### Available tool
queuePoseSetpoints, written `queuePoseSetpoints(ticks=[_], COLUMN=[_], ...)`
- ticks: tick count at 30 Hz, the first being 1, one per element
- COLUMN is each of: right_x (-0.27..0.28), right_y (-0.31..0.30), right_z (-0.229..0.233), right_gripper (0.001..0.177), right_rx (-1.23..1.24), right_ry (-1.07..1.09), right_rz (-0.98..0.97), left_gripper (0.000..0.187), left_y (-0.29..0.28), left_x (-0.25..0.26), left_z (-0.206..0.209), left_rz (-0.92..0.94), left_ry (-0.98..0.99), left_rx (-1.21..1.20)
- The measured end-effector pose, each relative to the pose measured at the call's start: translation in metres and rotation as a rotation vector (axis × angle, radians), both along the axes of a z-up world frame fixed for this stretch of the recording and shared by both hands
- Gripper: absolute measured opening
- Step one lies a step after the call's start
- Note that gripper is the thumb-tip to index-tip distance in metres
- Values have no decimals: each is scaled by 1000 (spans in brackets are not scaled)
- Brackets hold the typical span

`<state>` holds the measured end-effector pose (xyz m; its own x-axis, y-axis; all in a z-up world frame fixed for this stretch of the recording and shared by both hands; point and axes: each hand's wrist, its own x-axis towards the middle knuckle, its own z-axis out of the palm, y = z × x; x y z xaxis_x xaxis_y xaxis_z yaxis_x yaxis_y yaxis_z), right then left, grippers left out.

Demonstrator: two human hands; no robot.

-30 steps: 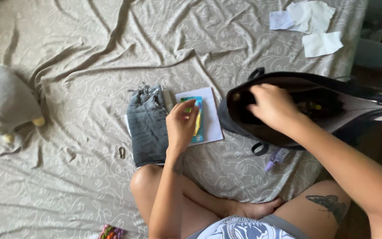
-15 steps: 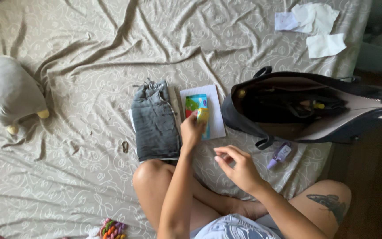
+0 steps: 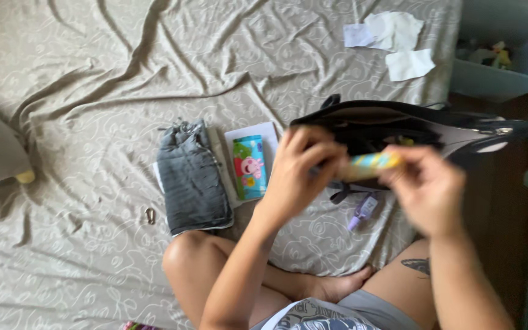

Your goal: The person sits on a bed and packs a small black pouch with cosmetics, then places the pouch, a notebook, glasses, bottles and other personal items into a black handbag, zips the handbag closed, and finally takes some items back out onto the bed.

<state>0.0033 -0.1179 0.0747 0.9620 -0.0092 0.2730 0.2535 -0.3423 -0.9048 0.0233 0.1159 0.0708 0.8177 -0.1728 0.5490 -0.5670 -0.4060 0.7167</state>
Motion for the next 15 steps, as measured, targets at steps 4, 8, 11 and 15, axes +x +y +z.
queuePoseSetpoints(ticks=[4,8,11,15], right_x=[47,75,102,148], right_y=[-37,-44,-42,-42], right_z=[-9,-22,-37,-83], right_gripper=[22,26,24,14], right_rx=[-6,-307,-581,-865], right_ry=[-87,-192,-483,-491], right_rz=[-32,-108,8,94], left_gripper=[25,41,65,79], left_y=[-43,-58,-54,-48], left_x=[66,91,91,84], left_z=[-15,-41,-54,-57], left_rz=[235,438,476,403], left_ry=[-68,-86,-88,-34], left_rx=[498,706,797,863])
